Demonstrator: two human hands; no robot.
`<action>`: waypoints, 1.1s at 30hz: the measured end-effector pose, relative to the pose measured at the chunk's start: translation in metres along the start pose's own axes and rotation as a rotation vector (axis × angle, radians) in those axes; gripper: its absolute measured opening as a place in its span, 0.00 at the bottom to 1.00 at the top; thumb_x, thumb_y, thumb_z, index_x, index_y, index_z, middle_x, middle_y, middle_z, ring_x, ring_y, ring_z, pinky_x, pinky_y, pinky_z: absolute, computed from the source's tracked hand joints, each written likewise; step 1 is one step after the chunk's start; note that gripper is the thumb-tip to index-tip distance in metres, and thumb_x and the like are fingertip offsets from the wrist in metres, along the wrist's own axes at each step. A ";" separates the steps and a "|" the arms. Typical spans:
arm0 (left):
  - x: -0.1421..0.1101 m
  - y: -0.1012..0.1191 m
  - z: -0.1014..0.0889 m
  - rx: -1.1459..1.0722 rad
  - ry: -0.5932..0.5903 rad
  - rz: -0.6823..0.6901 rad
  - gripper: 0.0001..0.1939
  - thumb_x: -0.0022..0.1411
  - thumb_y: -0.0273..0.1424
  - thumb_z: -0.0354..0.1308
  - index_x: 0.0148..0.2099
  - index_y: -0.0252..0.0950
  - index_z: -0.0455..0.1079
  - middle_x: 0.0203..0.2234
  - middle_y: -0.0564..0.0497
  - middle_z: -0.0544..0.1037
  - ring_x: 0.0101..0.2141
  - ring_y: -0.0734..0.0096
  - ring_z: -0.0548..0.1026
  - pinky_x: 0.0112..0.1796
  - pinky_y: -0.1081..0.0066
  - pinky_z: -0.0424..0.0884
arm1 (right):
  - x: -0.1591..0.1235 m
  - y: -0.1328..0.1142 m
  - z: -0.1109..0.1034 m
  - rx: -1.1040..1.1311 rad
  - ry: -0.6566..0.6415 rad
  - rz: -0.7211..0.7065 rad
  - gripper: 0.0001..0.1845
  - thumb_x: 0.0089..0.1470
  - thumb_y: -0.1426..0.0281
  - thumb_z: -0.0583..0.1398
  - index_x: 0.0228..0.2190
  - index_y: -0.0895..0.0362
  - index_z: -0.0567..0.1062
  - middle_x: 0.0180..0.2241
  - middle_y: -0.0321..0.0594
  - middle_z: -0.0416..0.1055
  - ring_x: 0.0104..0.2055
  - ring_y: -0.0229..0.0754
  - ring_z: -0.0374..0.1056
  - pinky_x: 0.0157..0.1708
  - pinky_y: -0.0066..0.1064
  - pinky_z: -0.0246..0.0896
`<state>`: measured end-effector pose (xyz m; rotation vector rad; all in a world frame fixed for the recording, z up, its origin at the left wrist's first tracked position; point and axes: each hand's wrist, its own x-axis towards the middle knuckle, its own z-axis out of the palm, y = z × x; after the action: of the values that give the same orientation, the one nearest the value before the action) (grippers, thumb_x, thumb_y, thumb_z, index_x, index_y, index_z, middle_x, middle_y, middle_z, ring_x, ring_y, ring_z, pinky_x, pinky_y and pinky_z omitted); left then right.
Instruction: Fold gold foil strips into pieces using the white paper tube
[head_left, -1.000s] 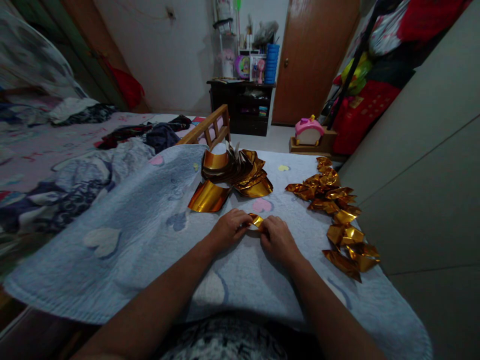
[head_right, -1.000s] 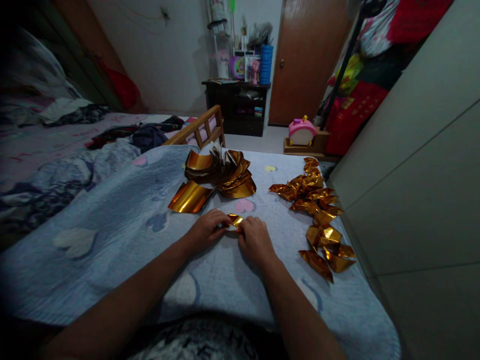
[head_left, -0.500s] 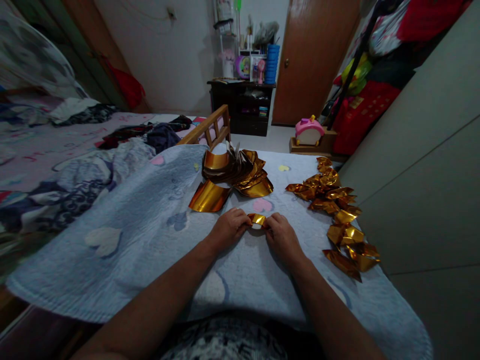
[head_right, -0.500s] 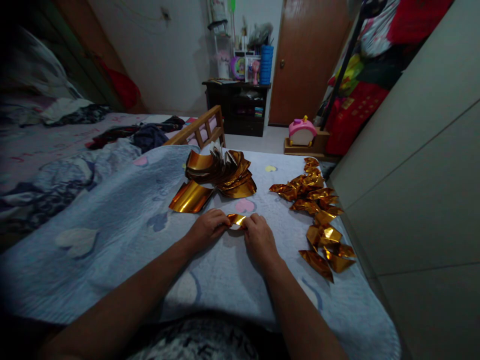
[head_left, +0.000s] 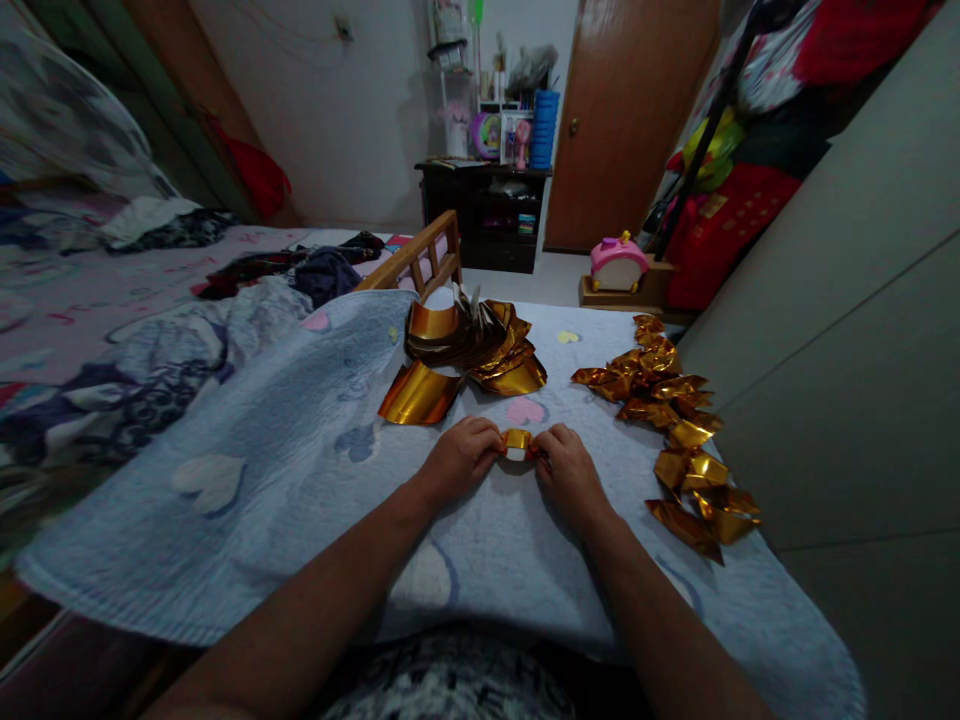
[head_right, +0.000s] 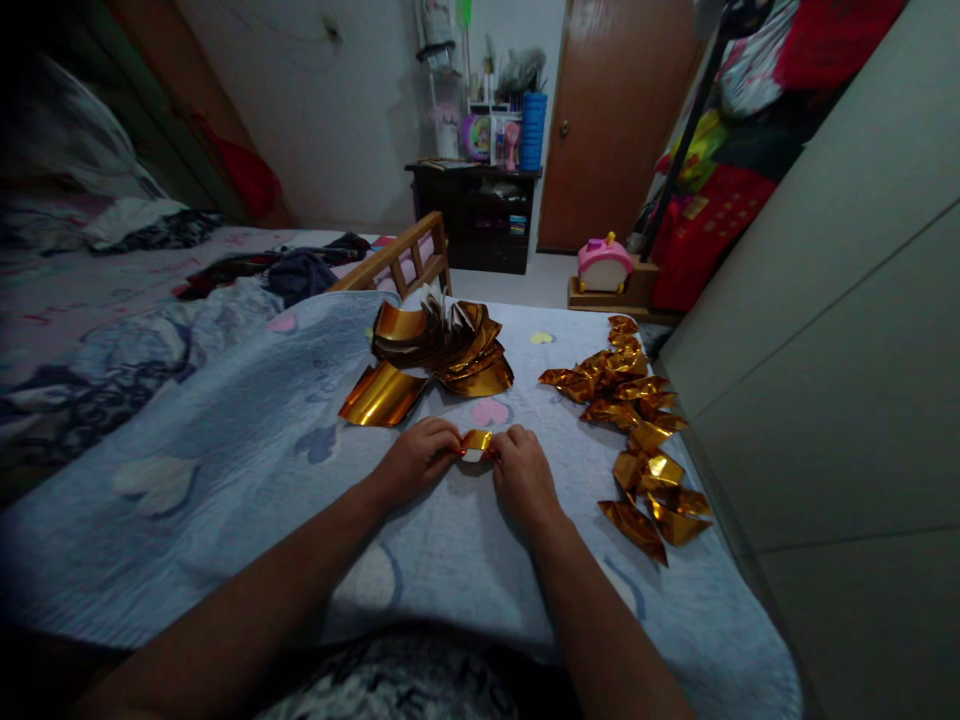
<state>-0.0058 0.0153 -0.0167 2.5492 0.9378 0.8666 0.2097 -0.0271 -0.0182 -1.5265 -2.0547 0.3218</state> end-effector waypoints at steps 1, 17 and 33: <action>0.000 0.000 0.000 0.009 0.001 0.011 0.03 0.65 0.24 0.58 0.38 0.36 0.73 0.38 0.47 0.79 0.40 0.64 0.74 0.43 0.64 0.70 | 0.000 0.000 0.000 -0.006 0.002 0.012 0.15 0.50 0.85 0.55 0.34 0.56 0.74 0.38 0.44 0.69 0.43 0.48 0.63 0.45 0.36 0.60; 0.001 0.002 -0.001 0.122 -0.015 0.079 0.07 0.69 0.29 0.54 0.38 0.35 0.71 0.34 0.47 0.79 0.37 0.63 0.72 0.40 0.65 0.68 | 0.001 0.001 0.004 0.134 0.149 0.007 0.15 0.47 0.83 0.53 0.35 0.56 0.70 0.40 0.46 0.64 0.44 0.48 0.63 0.46 0.38 0.64; -0.001 0.002 -0.001 0.132 -0.058 0.058 0.05 0.68 0.29 0.57 0.38 0.36 0.73 0.34 0.48 0.79 0.37 0.64 0.73 0.40 0.65 0.68 | 0.001 0.004 0.004 0.011 0.014 -0.070 0.12 0.58 0.79 0.57 0.37 0.56 0.79 0.36 0.44 0.71 0.41 0.47 0.64 0.43 0.36 0.62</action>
<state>-0.0056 0.0130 -0.0156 2.7095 0.9374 0.7661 0.2103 -0.0241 -0.0231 -1.4422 -2.0870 0.2943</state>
